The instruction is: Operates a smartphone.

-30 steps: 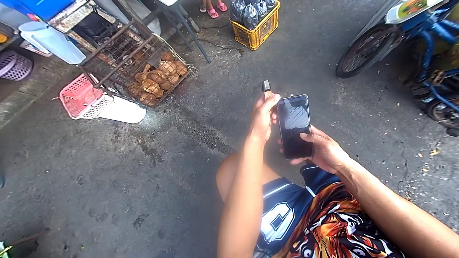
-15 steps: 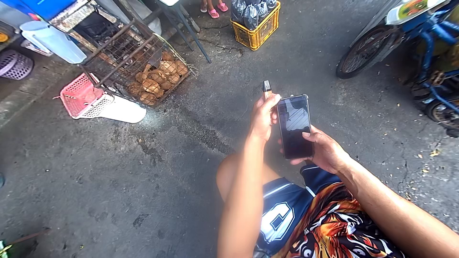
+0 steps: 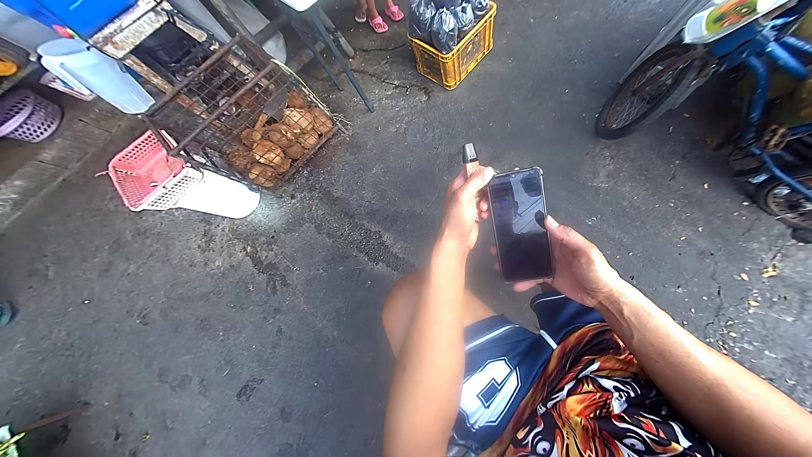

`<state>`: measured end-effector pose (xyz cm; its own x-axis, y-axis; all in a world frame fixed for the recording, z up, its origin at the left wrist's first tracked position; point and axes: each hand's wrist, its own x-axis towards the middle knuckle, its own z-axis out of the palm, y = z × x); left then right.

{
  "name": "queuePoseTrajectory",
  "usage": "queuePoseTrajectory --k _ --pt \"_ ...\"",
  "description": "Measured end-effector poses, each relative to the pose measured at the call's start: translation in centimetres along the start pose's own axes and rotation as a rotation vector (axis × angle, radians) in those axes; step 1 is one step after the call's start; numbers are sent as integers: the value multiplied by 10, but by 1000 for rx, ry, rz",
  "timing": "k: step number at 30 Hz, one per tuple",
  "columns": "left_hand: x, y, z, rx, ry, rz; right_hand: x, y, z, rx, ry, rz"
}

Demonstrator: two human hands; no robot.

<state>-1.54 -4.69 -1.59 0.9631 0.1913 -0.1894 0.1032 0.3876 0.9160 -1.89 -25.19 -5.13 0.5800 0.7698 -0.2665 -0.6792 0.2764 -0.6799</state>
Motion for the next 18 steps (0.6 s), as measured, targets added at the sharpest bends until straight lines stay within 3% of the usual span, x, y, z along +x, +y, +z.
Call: queuePoseTrajectory --k 9,18 --pt "0 1 1 -1 19 -7 -2 -5 -2 59 -105 -7" --pt "2 -4 12 72 -66 -16 -5 -6 -9 371 -211 183"
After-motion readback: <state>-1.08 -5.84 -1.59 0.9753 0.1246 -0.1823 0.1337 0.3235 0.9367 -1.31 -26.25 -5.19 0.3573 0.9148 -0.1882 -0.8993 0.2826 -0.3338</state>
